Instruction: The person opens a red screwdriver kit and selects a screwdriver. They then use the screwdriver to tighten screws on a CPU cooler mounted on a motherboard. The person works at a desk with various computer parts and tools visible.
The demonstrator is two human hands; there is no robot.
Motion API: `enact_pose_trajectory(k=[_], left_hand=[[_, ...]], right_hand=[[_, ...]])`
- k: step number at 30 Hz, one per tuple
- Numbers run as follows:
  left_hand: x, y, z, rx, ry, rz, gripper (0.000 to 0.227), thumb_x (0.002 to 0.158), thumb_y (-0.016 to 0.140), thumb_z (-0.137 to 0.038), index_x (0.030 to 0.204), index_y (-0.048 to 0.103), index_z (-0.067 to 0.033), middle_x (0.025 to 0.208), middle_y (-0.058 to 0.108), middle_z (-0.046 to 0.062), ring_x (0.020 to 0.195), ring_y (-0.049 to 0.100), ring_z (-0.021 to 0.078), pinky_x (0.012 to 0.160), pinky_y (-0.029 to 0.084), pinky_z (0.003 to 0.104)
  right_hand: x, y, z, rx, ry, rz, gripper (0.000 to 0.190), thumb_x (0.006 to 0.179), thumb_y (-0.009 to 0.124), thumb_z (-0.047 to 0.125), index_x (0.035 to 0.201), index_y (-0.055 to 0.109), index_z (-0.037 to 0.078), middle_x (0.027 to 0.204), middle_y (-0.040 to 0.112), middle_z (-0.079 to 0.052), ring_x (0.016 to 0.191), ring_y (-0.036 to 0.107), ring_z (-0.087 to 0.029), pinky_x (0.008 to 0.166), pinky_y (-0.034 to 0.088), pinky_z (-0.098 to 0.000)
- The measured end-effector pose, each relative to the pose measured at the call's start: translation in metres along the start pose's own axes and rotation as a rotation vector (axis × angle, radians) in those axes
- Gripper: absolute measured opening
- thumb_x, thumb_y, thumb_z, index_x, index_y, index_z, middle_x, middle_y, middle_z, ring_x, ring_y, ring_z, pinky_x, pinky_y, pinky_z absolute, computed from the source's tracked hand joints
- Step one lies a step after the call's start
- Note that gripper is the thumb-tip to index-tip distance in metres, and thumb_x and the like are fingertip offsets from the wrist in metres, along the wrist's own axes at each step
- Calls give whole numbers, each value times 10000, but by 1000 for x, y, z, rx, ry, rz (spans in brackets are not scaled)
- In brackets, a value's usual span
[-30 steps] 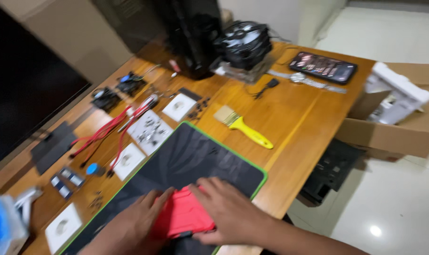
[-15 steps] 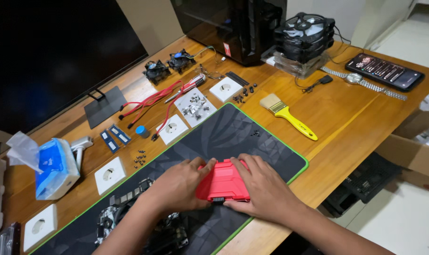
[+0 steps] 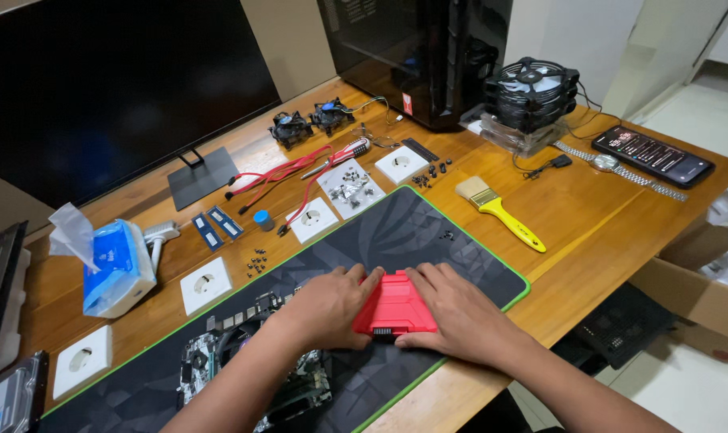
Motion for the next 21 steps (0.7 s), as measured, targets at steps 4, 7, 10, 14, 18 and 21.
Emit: enact_pose_trajectory(k=[4,7,10,14,18,21], left_hand=[[0,1,-1,11,-4,-3,1107,758,851,-492,1631,374,-6,1222,604,213,997,652,468,677,588,578],[1,5,-1,26,-10,16,1125,788,847,-514,1658,348,-5,1289,599,219,1039,651,454,719,604,556],[-2,-17,-9,39,-2,-41,1107,747,857,-493,1624,381,-15,1224,617,201,985,660,452,671,595,571],[-9,-30,-14,14,-70,188,1116,800,833,-489,1669,364,33,1453,610,248,1252,673,459,985,621,534],[-10,-24,-7,-66,-96,134,1168,770,890,-487,1677,325,-14,1462,612,218,1257,675,461,1012,618,557],[-14,-29,-3,-101,-174,104,1357,709,961,-501,1729,176,-69,1520,559,245,1289,656,483,1005,615,608]], right_hand=[[2,-2,-1,33,33,39,1056,848,861,753,1507,514,4,1389,572,-151,1159,556,-361,1006,494,-497],[3,-3,-3,58,61,38,1034,832,867,748,1499,531,34,1354,591,-129,1148,569,-358,983,506,-500],[5,-13,-2,97,108,74,1061,832,854,753,1547,511,48,1401,577,-114,1198,554,-348,1026,488,-499],[11,-25,0,107,170,188,1070,839,807,787,1519,556,0,1365,638,-153,1253,656,-358,1048,563,-467],[16,-26,-4,146,208,253,1089,816,781,838,1490,594,3,1352,680,-148,1231,694,-353,1049,575,-469],[28,-37,-8,137,247,333,1015,826,757,820,1458,658,32,1322,740,-123,1223,720,-386,1031,579,-511]])
Point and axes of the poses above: each hand's wrist, its own x-axis towards the middle knuckle, its own y-axis out of the palm, z = x × y, the point moved 9 cm from there along x, towards the middle knuckle
